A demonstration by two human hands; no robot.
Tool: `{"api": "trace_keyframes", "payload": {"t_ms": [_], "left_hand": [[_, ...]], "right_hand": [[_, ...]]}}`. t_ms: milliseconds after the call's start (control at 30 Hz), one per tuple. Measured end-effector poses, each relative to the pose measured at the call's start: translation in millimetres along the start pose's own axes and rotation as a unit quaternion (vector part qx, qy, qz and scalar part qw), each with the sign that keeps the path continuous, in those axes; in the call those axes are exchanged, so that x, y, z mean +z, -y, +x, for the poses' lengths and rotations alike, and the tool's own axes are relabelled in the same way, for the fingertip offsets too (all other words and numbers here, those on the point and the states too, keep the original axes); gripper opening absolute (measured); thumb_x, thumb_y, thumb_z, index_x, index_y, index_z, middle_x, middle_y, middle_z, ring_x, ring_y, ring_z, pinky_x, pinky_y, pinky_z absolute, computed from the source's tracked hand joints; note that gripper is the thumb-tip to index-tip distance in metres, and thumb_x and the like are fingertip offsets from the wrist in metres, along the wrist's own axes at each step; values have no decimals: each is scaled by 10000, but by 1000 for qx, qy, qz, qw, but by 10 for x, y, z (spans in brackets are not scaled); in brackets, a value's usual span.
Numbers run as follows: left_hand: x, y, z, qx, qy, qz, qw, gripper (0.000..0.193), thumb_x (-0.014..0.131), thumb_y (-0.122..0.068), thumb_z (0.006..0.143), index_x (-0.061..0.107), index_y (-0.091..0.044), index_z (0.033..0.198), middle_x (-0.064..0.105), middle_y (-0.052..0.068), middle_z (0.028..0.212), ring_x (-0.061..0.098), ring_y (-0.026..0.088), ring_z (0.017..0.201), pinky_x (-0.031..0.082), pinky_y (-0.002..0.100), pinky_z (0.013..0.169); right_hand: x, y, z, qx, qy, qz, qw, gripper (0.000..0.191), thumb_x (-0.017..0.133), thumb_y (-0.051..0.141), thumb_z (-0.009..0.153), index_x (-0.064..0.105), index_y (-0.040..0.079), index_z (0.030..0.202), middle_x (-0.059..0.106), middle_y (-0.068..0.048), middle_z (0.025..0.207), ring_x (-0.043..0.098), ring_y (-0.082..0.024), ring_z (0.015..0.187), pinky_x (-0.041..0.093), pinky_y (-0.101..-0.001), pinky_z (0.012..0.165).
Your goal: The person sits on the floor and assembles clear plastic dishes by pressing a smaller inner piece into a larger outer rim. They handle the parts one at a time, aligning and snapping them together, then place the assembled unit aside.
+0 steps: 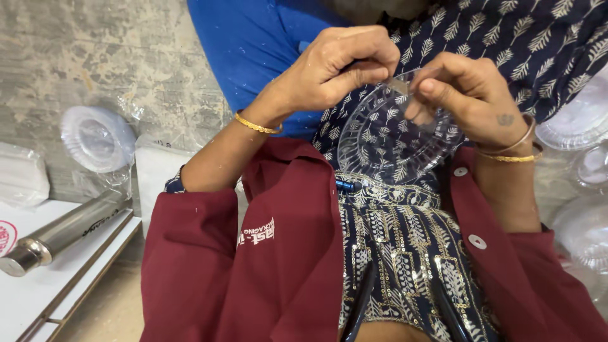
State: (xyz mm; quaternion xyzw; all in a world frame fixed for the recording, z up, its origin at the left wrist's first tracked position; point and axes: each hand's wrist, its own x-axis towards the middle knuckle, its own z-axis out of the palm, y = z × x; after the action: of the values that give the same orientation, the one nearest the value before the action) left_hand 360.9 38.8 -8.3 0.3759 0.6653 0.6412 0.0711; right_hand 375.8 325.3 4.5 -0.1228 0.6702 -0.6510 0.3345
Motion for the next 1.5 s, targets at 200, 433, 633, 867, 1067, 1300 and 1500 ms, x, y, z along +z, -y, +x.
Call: {"api": "trace_keyframes", "payload": {"t_ms": [200,433,633,867,1067,1300,1500], "left_hand": [[5,44,31,18,12,23,1000,91,670,20,1054,636,-16,1130,669,85,1001,705,202,895,557,298,779],[-43,1,-95,27,59,1,998,322,799,-193,984,635,1,1183,647,107,1038,674,230,912,529,326,803],[2,40,-163,11,72,-66,995,572,920,-315,878,611,-3,1245,627,121,1110,671,237,940,539,319,801],[112,135,-302,35,41,-103,993,565,935,-272,876,617,10,1249,656,126,1112,664,239,979,526,333,864],[110,135,-336,32,37,-117,992,546,939,-254,861,626,17,1217,656,111,1061,657,228,926,520,332,827],[149,121,-379,12,27,-124,992,511,945,-230,841,641,12,1174,657,100,1025,655,196,890,516,315,795],[217,146,-467,-14,6,-144,989,506,927,-203,837,649,22,1195,661,95,1024,624,161,874,492,292,747]], "right_hand": [[-7,-105,17,3,6,21,1000,111,556,58,1082,614,-37,1083,723,-148,877,709,-177,743,561,-264,669],[65,-224,-28,-7,3,44,999,108,580,45,1089,626,-49,1062,710,-154,816,689,-176,754,560,-266,694],[35,-302,26,-11,27,77,997,140,587,86,1078,639,-43,1064,721,-148,872,704,-167,752,574,-263,680],[63,-402,56,10,42,102,994,140,603,93,1062,650,-38,1072,728,-145,880,705,-157,762,583,-260,685],[70,-402,81,16,49,91,995,147,598,88,1053,664,-43,1063,731,-148,869,713,-161,758,589,-262,676],[79,-427,80,12,52,95,994,145,591,80,1056,662,-46,1065,733,-151,867,711,-159,740,592,-262,673],[75,-462,86,7,53,79,995,152,587,85,1057,663,-46,1062,732,-147,855,711,-159,722,591,-258,662]]}}
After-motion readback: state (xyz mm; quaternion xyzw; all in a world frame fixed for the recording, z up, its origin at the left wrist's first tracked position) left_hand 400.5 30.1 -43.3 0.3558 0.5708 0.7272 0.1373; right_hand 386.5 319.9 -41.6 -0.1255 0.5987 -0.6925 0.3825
